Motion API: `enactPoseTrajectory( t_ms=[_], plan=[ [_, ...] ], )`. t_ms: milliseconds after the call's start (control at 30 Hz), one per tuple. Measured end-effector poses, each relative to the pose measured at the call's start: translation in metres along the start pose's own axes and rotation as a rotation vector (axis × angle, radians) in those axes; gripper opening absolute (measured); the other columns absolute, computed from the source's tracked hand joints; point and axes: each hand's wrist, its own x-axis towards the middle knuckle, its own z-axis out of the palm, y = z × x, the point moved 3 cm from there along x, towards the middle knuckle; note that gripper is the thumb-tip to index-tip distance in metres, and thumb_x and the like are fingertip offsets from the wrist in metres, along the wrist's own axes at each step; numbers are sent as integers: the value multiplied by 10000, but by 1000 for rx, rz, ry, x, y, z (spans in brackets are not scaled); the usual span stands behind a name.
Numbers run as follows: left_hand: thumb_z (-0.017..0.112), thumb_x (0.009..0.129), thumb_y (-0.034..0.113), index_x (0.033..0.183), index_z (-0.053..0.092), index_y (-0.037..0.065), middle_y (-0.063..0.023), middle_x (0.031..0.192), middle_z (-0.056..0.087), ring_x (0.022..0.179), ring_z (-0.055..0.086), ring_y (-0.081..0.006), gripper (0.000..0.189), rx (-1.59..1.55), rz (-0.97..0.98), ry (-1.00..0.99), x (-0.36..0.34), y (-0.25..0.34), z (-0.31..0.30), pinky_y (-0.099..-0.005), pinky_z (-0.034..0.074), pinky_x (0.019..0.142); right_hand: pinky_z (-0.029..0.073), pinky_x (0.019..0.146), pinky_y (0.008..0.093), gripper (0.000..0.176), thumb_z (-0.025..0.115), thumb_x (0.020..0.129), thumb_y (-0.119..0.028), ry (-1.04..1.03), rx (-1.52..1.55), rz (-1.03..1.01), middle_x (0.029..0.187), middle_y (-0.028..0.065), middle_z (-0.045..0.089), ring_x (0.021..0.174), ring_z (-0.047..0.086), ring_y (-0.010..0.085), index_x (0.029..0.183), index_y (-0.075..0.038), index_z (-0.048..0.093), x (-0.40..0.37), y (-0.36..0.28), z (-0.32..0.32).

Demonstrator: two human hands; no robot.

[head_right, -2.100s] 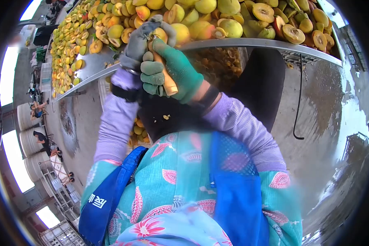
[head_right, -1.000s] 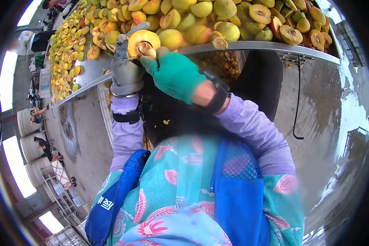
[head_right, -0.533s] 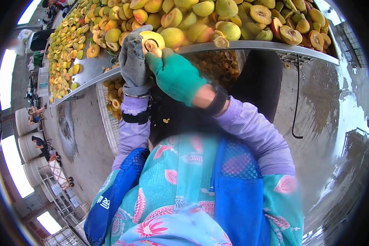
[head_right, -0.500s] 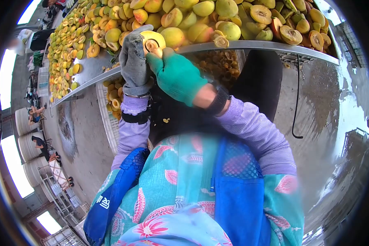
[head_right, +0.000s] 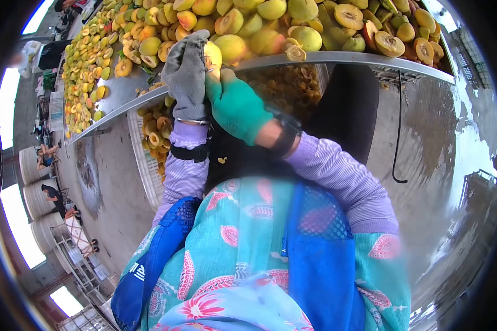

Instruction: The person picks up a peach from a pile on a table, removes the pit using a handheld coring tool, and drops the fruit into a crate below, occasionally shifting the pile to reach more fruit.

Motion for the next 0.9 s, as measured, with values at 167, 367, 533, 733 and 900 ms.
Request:
enactPoseTrajectory(
  t_ms=[167, 367, 533, 733, 900],
  plan=[
    [619, 876, 186, 937, 719, 30, -56, 884, 711, 796, 642, -97, 194, 365, 3, -321, 17, 15, -5, -255, 509, 712, 401, 398, 288, 418, 435, 959, -451, -365, 472, 521, 597, 26, 502, 448, 482, 133, 881, -48, 518, 7, -20, -9],
    [554, 885, 106, 1059, 671, 39, -79, 965, 702, 856, 678, -180, 220, 354, 294, -677, 33, 0, -10, -289, 533, 773, 332, 399, 240, 374, 420, 977, -450, -495, 1121, 768, 556, -55, 387, 424, 372, 82, 798, -124, 469, 4, -42, 0],
    [523, 931, 237, 1100, 622, 15, -145, 982, 680, 809, 678, -225, 296, 186, 123, -719, 39, -5, -13, -320, 554, 724, 327, 386, 239, 345, 409, 981, -454, -551, 1334, 751, 546, -75, 376, 407, 366, 72, 848, -140, 453, -4, -41, 5],
    [473, 966, 315, 1121, 609, 21, -149, 934, 675, 747, 675, -225, 360, -396, -734, -93, -4, 18, -40, -296, 559, 672, 310, 368, 225, 365, 383, 996, -456, -731, 1144, 686, 537, -72, 384, 368, 349, 69, 841, -131, 444, -7, -64, 8],
    [454, 975, 179, 1050, 661, 24, -79, 916, 682, 784, 672, -183, 270, 511, 355, -315, 9, 44, -54, -271, 545, 728, 320, 423, 237, 411, 323, 1010, -478, -967, 1824, 766, 552, -80, 368, 402, 340, 69, 886, -118, 478, -18, -54, 29]
  ],
)
